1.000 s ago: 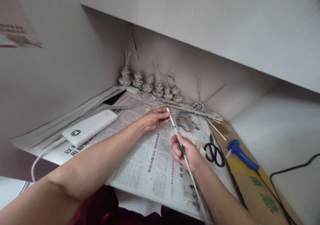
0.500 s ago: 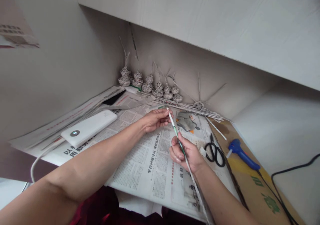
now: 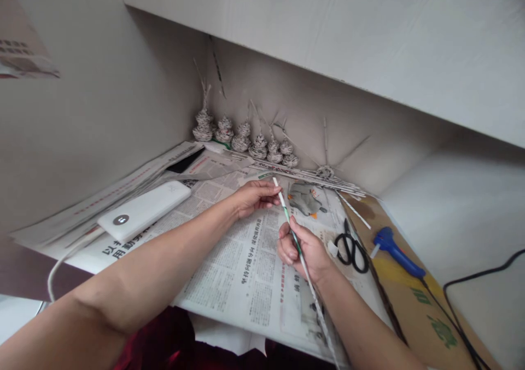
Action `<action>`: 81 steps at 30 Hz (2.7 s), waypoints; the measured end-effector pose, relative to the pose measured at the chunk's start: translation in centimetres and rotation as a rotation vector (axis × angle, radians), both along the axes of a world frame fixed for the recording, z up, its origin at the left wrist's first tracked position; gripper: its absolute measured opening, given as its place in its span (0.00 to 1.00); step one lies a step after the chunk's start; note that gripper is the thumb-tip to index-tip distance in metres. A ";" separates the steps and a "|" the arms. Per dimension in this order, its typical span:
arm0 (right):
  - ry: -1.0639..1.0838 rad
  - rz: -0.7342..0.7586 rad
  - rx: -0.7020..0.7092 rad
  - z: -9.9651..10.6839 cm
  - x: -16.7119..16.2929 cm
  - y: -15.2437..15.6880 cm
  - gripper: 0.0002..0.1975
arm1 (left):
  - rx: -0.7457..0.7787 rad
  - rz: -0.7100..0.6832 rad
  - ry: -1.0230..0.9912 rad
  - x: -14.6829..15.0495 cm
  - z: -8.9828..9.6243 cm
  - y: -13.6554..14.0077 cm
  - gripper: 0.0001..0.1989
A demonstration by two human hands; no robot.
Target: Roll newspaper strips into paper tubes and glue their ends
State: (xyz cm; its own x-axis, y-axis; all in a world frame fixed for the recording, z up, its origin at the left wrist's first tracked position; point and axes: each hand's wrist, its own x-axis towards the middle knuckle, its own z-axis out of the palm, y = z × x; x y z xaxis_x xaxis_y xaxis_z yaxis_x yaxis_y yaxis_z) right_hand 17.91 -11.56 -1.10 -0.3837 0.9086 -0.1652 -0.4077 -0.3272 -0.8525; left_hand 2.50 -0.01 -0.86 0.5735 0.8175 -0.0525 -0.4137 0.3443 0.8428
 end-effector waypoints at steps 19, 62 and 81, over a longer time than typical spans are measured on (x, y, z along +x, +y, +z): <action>-0.016 0.067 -0.042 0.2 0.1 -0.1 0.19 | -0.081 -0.025 -0.040 -0.2 0.3 -0.2 0.07; -0.199 -0.079 -0.037 -0.6 0.1 0.2 0.17 | -0.091 0.111 0.035 -0.2 -0.2 0.7 0.06; -0.225 -0.073 -0.037 -0.5 0.0 0.1 0.17 | -0.117 0.183 0.005 -0.1 0.0 0.8 0.04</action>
